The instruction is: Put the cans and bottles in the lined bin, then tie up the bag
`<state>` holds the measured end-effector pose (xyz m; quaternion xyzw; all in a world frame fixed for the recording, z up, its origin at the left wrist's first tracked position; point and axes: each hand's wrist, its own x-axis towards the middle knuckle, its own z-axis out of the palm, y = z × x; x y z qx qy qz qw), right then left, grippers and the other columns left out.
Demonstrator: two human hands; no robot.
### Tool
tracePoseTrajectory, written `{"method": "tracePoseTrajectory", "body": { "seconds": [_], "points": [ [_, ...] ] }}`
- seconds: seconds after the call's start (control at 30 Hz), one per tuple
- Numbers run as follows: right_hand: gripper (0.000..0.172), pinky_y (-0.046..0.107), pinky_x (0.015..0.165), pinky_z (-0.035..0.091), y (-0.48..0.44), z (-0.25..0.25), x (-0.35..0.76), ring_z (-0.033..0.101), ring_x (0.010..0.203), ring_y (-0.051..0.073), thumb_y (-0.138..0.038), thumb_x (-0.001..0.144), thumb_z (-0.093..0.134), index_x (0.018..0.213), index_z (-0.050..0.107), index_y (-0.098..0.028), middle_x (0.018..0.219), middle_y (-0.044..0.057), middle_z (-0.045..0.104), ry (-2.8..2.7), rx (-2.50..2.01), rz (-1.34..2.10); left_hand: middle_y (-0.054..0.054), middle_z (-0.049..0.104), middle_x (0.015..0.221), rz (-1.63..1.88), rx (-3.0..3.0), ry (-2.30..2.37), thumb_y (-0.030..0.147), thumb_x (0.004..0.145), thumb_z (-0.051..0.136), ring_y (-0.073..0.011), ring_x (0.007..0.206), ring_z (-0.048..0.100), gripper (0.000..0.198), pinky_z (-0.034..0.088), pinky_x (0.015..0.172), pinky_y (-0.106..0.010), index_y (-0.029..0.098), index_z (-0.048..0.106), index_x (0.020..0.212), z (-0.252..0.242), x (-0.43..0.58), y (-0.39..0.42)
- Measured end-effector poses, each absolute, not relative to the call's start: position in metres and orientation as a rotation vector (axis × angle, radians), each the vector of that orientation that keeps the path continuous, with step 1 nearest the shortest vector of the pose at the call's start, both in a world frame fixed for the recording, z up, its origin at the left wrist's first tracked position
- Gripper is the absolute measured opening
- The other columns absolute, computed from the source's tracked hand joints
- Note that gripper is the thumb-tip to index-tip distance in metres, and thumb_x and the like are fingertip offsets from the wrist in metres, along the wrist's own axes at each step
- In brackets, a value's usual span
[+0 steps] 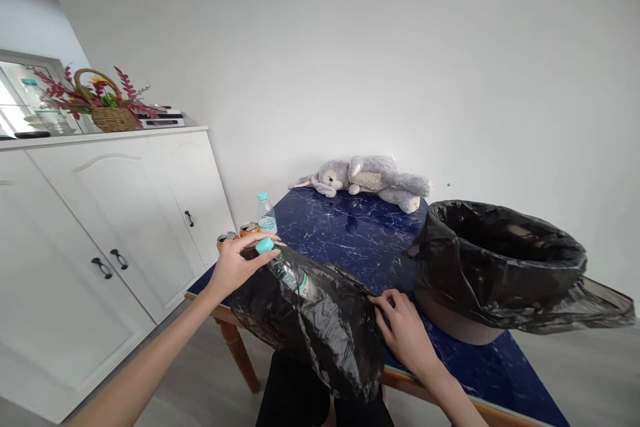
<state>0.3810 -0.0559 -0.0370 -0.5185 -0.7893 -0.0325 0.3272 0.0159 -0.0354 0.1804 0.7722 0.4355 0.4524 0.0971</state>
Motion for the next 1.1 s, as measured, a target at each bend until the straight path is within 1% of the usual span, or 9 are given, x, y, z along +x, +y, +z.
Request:
{"method": "tracePoseTrajectory", "body": {
  "seconds": [0.1, 0.2, 0.3, 0.4, 0.53, 0.67, 0.73, 0.83, 1.1],
  "points": [
    [0.022, 0.043, 0.082, 0.052, -0.056, -0.037, 0.381, 0.062, 0.096, 0.028, -0.024, 0.109, 0.046, 0.122, 0.062, -0.024, 0.109, 0.010, 0.060, -2.062, -1.363, -0.092, -0.009, 0.084, 0.101, 1.496, 2.166, 1.272, 0.051, 0.092, 0.075, -0.0278, 0.096, 0.081, 0.032, 0.065, 0.085, -0.036, 0.020, 0.078, 0.102, 0.189, 0.013, -0.041],
    [0.021, 0.043, 0.082, 0.052, -0.055, -0.038, 0.380, 0.063, 0.096, 0.028, -0.024, 0.108, 0.047, 0.123, 0.063, -0.024, 0.109, 0.010, 0.060, -2.058, -1.371, -0.108, -0.008, 0.083, 0.094, 1.835, 1.991, 1.324, 0.055, 0.092, 0.075, -0.0266, 0.089, 0.081, 0.037, 0.067, 0.079, -0.036, 0.018, 0.074, 0.098, 0.210, 0.008, -0.044],
    [0.022, 0.043, 0.082, 0.052, -0.055, -0.038, 0.380, 0.063, 0.095, 0.028, -0.024, 0.108, 0.048, 0.123, 0.064, -0.023, 0.108, 0.010, 0.061, -2.058, -1.369, -0.151, -0.005, 0.082, 0.095, 2.378, 1.784, 1.144, 0.054, 0.095, 0.074, -0.0245, 0.090, 0.082, 0.036, 0.068, 0.085, -0.042, 0.019, 0.069, 0.102, 0.242, 0.005, -0.042],
    [0.024, 0.041, 0.080, 0.052, -0.056, -0.038, 0.380, 0.063, 0.093, 0.027, -0.026, 0.108, 0.047, 0.123, 0.066, -0.023, 0.106, 0.010, 0.061, -2.055, -1.355, -0.184, -0.003, 0.082, 0.102, 2.571, 1.771, 1.012, 0.051, 0.097, 0.072, -0.0239, 0.096, 0.082, 0.033, 0.067, 0.091, -0.046, 0.021, 0.066, 0.108, 0.267, 0.007, -0.035],
    [0.026, 0.041, 0.078, 0.053, -0.057, -0.039, 0.379, 0.063, 0.093, 0.027, -0.027, 0.108, 0.046, 0.124, 0.067, -0.024, 0.106, 0.011, 0.062, -2.041, -1.371, -0.183, -0.007, 0.081, 0.110, 2.198, 2.032, 1.287, 0.055, 0.094, 0.074, -0.0230, 0.101, 0.080, 0.039, 0.065, 0.089, -0.038, 0.021, 0.068, 0.114, 0.254, 0.013, -0.012],
    [0.027, 0.043, 0.079, 0.054, -0.057, -0.039, 0.379, 0.063, 0.093, 0.028, -0.027, 0.108, 0.045, 0.124, 0.066, -0.024, 0.106, 0.011, 0.061, -2.051, -1.370, -0.163, -0.007, 0.081, 0.106, 1.556, 2.332, 1.613, 0.066, 0.096, 0.065, -0.0231, 0.089, 0.078, 0.047, 0.060, 0.079, -0.033, 0.022, 0.068, 0.111, 0.208, 0.012, 0.021],
    [0.026, 0.044, 0.080, 0.054, -0.057, -0.039, 0.379, 0.063, 0.093, 0.028, -0.027, 0.108, 0.045, 0.125, 0.065, -0.024, 0.106, 0.011, 0.062, -2.057, -1.368, -0.158, -0.006, 0.081, 0.101, 1.360, 2.424, 1.713, 0.069, 0.097, 0.060, -0.0233, 0.081, 0.075, 0.048, 0.056, 0.075, -0.032, 0.024, 0.067, 0.110, 0.187, 0.007, 0.038],
    [0.026, 0.044, 0.081, 0.054, -0.057, -0.038, 0.379, 0.063, 0.094, 0.028, -0.026, 0.108, 0.046, 0.126, 0.065, -0.024, 0.107, 0.011, 0.062, -2.058, -1.377, -0.154, -0.006, 0.080, 0.098, 1.317, 2.423, 1.779, 0.069, 0.099, 0.056, -0.0236, 0.079, 0.073, 0.048, 0.052, 0.075, -0.032, 0.024, 0.065, 0.111, 0.168, -0.004, 0.061],
    [0.026, 0.043, 0.080, 0.053, -0.057, -0.037, 0.379, 0.063, 0.095, 0.028, -0.026, 0.108, 0.046, 0.127, 0.064, -0.023, 0.108, 0.011, 0.061, -2.050, -1.388, -0.142, -0.012, 0.077, 0.116, 1.433, 2.349, 1.838, 0.059, 0.104, 0.051, -0.0271, 0.099, 0.074, 0.044, 0.054, 0.089, -0.037, 0.020, 0.063, 0.121, 0.153, -0.019, 0.097]
  ]
}}
